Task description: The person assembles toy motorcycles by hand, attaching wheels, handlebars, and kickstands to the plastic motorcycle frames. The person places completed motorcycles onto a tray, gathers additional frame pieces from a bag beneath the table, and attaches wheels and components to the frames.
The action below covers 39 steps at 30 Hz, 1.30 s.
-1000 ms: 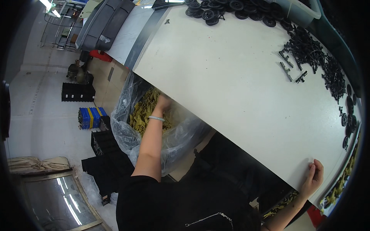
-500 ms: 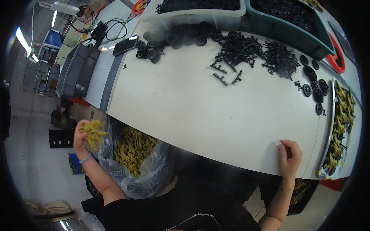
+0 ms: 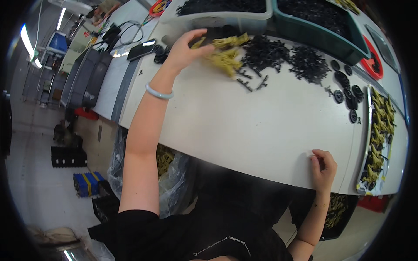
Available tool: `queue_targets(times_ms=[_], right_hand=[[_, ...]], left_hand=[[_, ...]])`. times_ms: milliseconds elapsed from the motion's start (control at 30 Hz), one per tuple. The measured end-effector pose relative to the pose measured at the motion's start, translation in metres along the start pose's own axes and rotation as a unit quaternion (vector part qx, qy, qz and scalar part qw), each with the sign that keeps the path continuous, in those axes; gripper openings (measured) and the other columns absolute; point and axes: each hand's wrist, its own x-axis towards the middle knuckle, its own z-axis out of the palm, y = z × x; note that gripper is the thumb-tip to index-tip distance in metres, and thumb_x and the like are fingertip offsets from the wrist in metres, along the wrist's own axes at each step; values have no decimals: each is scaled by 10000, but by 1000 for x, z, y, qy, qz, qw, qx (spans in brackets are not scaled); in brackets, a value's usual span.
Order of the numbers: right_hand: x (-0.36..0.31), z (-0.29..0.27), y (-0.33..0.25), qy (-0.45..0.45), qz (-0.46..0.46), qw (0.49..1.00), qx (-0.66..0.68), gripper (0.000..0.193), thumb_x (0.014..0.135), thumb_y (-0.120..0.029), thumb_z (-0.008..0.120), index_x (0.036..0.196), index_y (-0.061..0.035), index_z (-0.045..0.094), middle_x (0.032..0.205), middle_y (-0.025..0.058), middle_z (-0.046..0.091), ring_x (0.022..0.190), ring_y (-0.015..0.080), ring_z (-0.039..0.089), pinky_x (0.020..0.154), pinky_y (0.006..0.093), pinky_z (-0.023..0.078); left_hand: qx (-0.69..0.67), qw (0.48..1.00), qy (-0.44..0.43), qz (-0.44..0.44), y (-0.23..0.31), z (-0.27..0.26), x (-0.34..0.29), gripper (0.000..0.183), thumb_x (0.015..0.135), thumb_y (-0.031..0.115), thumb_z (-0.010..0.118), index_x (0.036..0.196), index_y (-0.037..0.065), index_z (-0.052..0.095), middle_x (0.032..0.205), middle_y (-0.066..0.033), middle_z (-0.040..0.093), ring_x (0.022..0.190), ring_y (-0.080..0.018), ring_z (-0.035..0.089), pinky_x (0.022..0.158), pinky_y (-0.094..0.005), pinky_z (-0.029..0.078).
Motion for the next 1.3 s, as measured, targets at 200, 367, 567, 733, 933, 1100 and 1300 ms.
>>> queue_targets(times_ms=[200,367,567,733,933,1100,1300], right_hand=[[-11,-11,25,12,43,999,9,138,910,-28,555,1019,40,607,911,40,602,827,98,566,765,223,447],[-8,-8,28,-1,75,997,-3,190,942,-74,538,1082,38,601,948,32,598,854,90,540,790,221,426],[-8,-5,25,0,87,994,-59,205,948,-87,527,1089,45,595,931,45,601,856,107,542,810,237,428],[-10,-6,32,7,71,995,-74,208,951,-94,531,1090,49,593,1000,62,613,914,129,549,848,251,424],[-10,-6,33,13,91,992,-85,210,955,-102,531,1087,48,595,992,56,611,920,119,545,848,246,422],[-10,-6,27,23,77,991,-109,208,957,-104,529,1083,48,595,979,48,606,924,116,542,844,241,421],[-9,-3,31,23,84,993,-80,203,958,-101,529,1076,50,596,991,48,609,924,111,544,839,237,423]], left_hand=[[-56,998,26,16,12,-94,-89,387,830,268,704,1137,43,630,1127,-107,641,1067,-186,589,918,-341,443],[-100,942,-18,-320,-58,-193,-277,218,881,170,593,974,-6,682,880,-81,697,853,-147,641,780,-280,484],[185,807,-85,-555,-192,-108,-395,927,631,510,777,1356,28,459,1334,-250,492,1260,-385,452,1040,-429,374],[442,786,-99,-421,-241,-29,-369,940,630,525,791,1367,56,444,1419,-250,386,1325,-317,362,1121,-457,249],[365,899,-69,-231,-313,-1,-368,871,652,434,799,1342,27,458,1331,-229,493,1251,-320,455,1057,-434,349],[322,909,-81,-254,-319,3,-366,848,662,413,793,1338,23,461,1326,-222,498,1241,-314,463,1047,-426,359],[277,913,-89,-286,-325,-22,-373,821,674,388,787,1333,18,464,1319,-213,504,1229,-306,472,1035,-416,370]])
